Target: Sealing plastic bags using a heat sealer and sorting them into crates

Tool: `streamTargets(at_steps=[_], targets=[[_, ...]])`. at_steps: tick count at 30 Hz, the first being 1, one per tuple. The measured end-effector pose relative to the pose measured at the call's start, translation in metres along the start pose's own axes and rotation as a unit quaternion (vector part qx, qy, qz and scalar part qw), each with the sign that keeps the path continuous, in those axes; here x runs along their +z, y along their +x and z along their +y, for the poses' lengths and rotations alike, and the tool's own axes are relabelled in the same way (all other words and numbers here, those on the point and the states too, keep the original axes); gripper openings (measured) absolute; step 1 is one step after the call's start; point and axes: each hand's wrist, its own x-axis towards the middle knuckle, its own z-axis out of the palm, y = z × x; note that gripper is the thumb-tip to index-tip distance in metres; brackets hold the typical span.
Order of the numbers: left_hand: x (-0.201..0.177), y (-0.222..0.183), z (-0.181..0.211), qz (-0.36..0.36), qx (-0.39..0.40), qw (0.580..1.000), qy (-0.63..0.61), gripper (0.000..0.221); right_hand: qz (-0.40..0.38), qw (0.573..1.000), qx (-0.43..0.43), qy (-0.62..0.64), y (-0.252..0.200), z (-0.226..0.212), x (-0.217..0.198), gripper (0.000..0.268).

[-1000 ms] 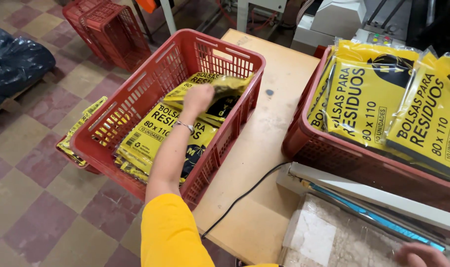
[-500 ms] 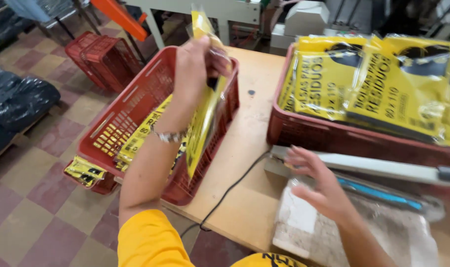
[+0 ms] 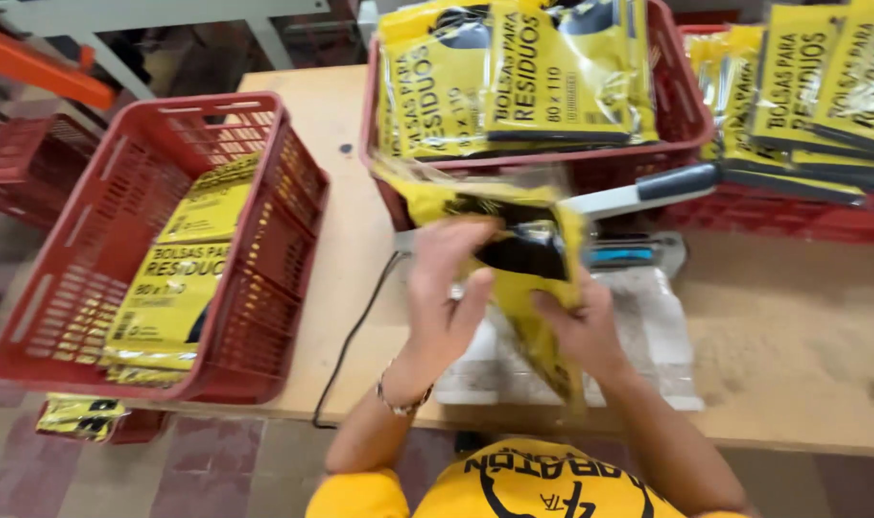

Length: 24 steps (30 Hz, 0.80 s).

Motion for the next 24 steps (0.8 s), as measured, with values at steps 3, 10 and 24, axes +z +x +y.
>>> streamTargets(at_steps=[3,10,24], targets=[[0.01,-0.015,-0.012,0.134,-0.004,0.966,0.223,0.058,0.026,0.972,0.161,0.171,-0.021,0.032,-0.042,0.023],[0.062,-0.113,-0.107,0.002,-0.539,0.841,-0.052,0.048,0.054,0.908,0.392,0.14,-0.062,0.1,-0.097,0.049],[0.067,-0.129,-0.228,-0.085,-0.539,0.76,0.355,0.036,-0.102,0.847,0.338,-0.397,0.014,0.262,-0.096,0.033]])
